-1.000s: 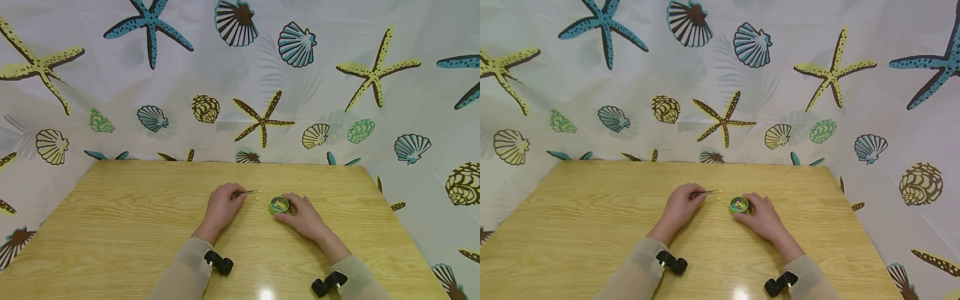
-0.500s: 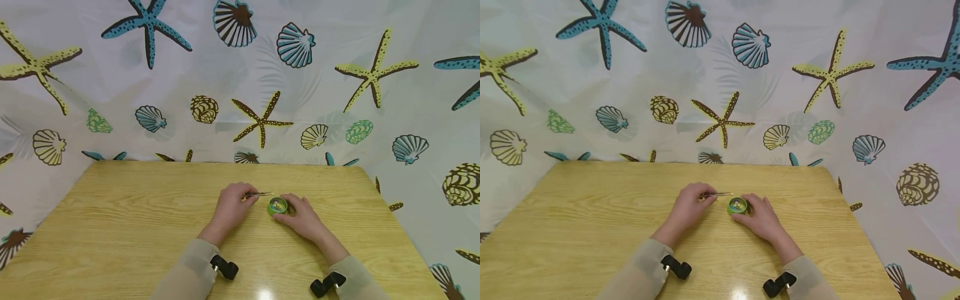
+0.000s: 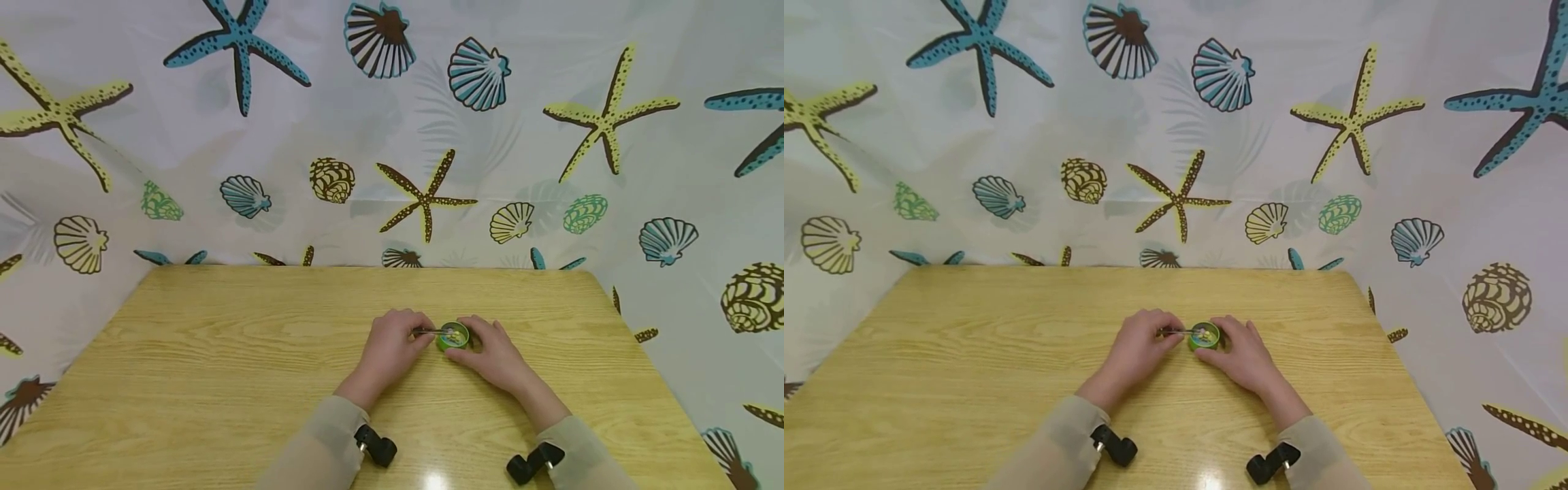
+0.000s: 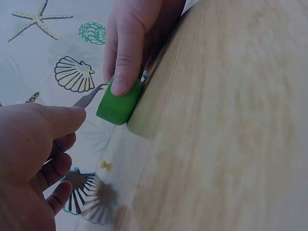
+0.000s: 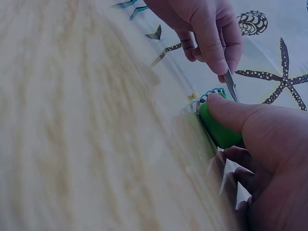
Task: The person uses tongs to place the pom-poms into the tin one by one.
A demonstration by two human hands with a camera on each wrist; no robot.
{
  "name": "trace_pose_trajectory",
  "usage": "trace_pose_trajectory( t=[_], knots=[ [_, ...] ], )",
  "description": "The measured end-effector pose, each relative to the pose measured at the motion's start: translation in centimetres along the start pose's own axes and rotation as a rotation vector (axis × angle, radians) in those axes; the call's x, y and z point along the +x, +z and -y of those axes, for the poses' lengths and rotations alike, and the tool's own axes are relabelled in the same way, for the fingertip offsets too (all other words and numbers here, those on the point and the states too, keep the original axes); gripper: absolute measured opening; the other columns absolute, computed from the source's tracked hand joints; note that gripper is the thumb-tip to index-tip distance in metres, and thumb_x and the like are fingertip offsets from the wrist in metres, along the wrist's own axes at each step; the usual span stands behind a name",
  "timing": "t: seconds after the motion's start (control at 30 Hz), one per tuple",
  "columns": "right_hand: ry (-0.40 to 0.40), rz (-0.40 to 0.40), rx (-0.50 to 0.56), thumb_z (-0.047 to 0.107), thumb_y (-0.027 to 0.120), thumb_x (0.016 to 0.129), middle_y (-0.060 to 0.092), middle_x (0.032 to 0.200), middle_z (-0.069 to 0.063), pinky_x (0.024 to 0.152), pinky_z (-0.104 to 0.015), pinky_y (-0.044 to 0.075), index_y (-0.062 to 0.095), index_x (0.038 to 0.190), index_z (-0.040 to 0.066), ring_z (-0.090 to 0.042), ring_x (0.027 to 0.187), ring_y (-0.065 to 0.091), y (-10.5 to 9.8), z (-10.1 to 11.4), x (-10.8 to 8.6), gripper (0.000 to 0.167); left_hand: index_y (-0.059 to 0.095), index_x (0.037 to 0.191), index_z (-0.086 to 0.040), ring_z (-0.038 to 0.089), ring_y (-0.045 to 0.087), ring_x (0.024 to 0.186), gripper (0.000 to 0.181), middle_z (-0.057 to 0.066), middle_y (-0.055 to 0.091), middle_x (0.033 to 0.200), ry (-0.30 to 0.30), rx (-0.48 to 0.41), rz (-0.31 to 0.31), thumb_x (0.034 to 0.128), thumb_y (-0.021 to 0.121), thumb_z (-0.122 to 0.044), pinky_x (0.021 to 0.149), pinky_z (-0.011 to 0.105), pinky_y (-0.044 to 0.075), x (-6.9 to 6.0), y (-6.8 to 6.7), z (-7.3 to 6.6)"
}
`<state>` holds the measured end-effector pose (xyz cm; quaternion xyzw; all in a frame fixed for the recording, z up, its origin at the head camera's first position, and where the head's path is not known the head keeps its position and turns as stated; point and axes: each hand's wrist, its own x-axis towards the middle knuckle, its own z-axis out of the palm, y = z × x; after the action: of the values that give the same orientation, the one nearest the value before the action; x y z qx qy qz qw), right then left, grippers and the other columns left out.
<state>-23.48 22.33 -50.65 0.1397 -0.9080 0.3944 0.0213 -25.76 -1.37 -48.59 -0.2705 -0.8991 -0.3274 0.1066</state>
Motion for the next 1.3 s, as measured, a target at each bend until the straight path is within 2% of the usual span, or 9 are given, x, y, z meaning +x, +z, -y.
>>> trace_pose_trajectory(
  t=[0.23, 0.37, 0.67, 0.9, 1.07, 1.3],
  knots=[
    [0.004, -0.003, -0.003, 0.035, 0.084, 0.101, 0.068, 0.144, -0.009, 0.132, -0.065, 0.006, 0.065, 0.149, 0.008, -0.035, 0.145, 0.057, 0.0, 0.0, -0.1, 0.057, 0.084, 0.108, -0.021, 0.019, 0.064, 0.093, 0.006, -0.006, 0.076, 0.099, -0.008, 0.017, 0.009, 0.1023, 0.083, -0.021, 0.097, 0.052, 0.05, -0.1, 0.2, 0.0],
    [0.002, -0.005, -0.008, 0.035, 0.084, 0.101, 0.068, 0.145, -0.009, 0.132, -0.065, 0.006, 0.065, 0.149, 0.008, -0.035, 0.146, 0.056, 0.0, -0.1, -0.1, 0.057, 0.084, 0.109, -0.019, 0.02, 0.064, 0.094, 0.007, -0.005, 0.076, 0.101, -0.022, 0.01, 0.004, 0.1022, 0.083, -0.021, 0.095, 0.05, 0.05, -0.1, 0.1, -0.1],
    [-0.007, -0.005, 0.004, 0.034, 0.084, 0.101, 0.069, 0.141, -0.008, 0.132, -0.066, 0.006, 0.066, 0.147, 0.009, -0.035, 0.144, 0.058, 0.1, 0.0, -0.1, 0.055, 0.084, 0.11, -0.019, 0.021, 0.068, 0.1, 0.008, -0.004, 0.078, 0.106, -0.091, -0.058, -0.064, 0.1027, 0.083, -0.02, 0.092, 0.045, 0.054, 0.0, -0.6, 0.5],
    [-0.015, -0.002, 0.019, 0.035, 0.085, 0.101, 0.07, 0.141, -0.006, 0.132, -0.065, 0.005, 0.067, 0.147, 0.01, -0.034, 0.142, 0.059, 0.1, -0.1, 0.1, 0.055, 0.083, 0.112, -0.02, 0.022, 0.067, 0.102, 0.008, -0.005, 0.078, 0.108, -0.17, -0.086, -0.108, 0.1039, 0.082, -0.021, 0.097, 0.048, 0.052, -0.2, -2.1, 2.2],
    [-0.009, -0.002, 0.014, 0.035, 0.085, 0.1, 0.07, 0.141, -0.006, 0.132, -0.063, 0.004, 0.066, 0.147, 0.01, -0.034, 0.143, 0.058, 0.0, -0.1, 0.0, 0.056, 0.084, 0.113, -0.017, 0.023, 0.066, 0.098, 0.009, -0.002, 0.079, 0.107, -0.181, -0.075, -0.124, 0.1034, 0.082, -0.018, 0.09, 0.047, 0.054, -0.4, -2.5, 3.5],
    [-0.001, -0.002, 0.011, 0.035, 0.085, 0.101, 0.069, 0.141, -0.007, 0.133, -0.063, 0.005, 0.066, 0.148, 0.01, -0.035, 0.144, 0.057, 0.0, -0.2, 0.0, 0.057, 0.084, 0.111, -0.015, 0.023, 0.064, 0.093, 0.009, 0.0, 0.078, 0.104, -0.199, -0.088, -0.102, 0.1023, 0.083, -0.017, 0.087, 0.047, 0.053, -0.7, -2.6, 4.0]
  ],
)
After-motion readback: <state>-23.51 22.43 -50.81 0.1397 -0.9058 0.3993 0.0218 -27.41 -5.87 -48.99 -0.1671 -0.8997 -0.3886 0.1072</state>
